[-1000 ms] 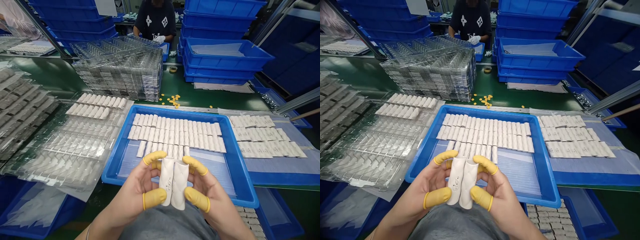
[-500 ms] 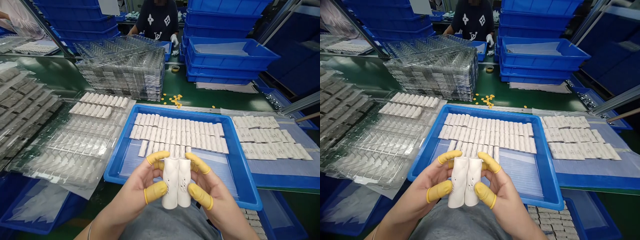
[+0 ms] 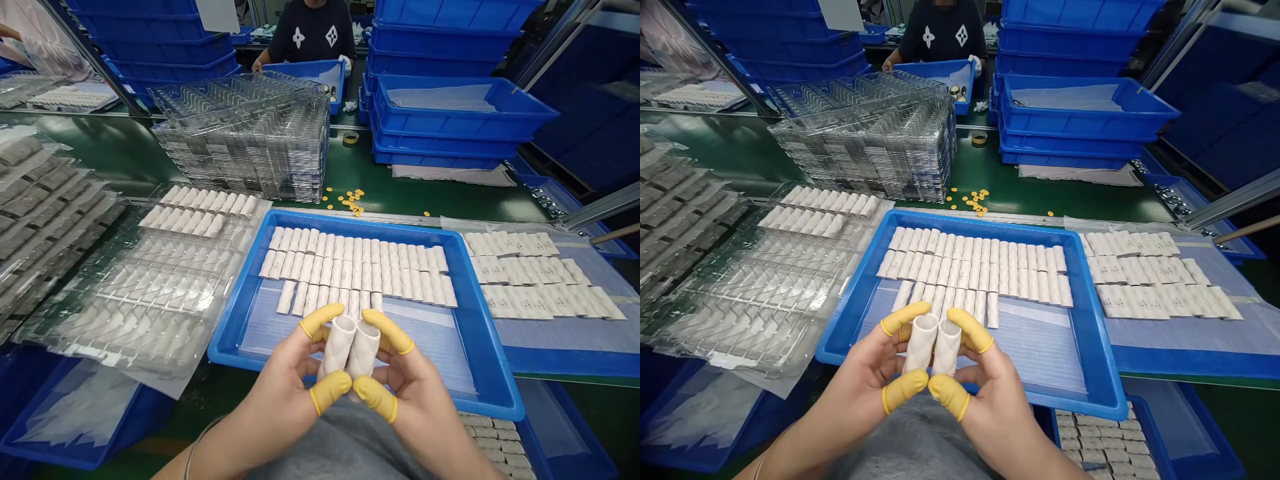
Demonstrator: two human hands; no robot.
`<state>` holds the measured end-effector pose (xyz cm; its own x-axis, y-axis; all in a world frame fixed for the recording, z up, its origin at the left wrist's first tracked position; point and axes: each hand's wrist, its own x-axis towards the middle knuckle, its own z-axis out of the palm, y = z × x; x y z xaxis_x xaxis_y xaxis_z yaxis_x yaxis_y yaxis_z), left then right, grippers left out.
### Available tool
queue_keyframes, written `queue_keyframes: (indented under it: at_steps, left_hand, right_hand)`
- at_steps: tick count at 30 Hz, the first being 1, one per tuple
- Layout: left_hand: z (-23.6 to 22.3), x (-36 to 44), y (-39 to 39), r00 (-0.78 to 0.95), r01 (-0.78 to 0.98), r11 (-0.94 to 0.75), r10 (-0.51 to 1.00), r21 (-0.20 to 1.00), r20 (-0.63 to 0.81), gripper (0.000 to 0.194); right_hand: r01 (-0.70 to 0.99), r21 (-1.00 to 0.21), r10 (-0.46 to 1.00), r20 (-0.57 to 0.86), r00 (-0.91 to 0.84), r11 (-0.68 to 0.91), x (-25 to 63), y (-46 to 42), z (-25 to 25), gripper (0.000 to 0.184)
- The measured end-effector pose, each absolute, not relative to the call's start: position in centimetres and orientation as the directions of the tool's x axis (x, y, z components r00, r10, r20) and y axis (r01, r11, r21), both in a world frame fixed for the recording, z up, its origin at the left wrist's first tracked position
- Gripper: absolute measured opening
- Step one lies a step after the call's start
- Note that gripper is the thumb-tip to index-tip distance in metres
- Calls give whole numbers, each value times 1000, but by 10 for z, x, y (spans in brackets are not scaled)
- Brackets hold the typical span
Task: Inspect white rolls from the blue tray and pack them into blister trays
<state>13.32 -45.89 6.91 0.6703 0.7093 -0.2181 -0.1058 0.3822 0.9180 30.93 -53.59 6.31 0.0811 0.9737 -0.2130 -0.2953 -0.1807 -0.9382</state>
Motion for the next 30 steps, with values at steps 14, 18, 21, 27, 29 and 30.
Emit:
queue_keyframes:
  at_steps: [14, 18, 21, 27, 29, 30]
  left_hand:
    - [73, 133, -461, 676, -70, -131, 723, 989, 143, 58]
    - [74, 132, -459, 683, -76, -192, 705, 978, 191, 60]
    - [74, 132, -459, 680, -84, -231, 698, 969, 225, 58]
    - [73, 133, -457, 683, -74, -255, 692, 964, 235, 49]
    - [73, 132, -457, 677, -64, -276, 694, 959, 245, 48]
    - [73, 131, -457, 672, -54, -296, 695, 954, 254, 48]
  right_hand:
    - [267, -931, 957, 279, 85, 248, 310, -542, 60, 67]
    - [263, -925, 951, 301, 73, 272, 310, -544, 57, 67]
    - [258, -922, 948, 312, 63, 287, 309, -544, 57, 69]
    - [257, -914, 940, 336, 49, 314, 309, -539, 64, 61]
    - [283, -907, 941, 337, 42, 312, 310, -539, 64, 59]
    - [300, -903, 942, 334, 43, 307, 311, -540, 63, 57]
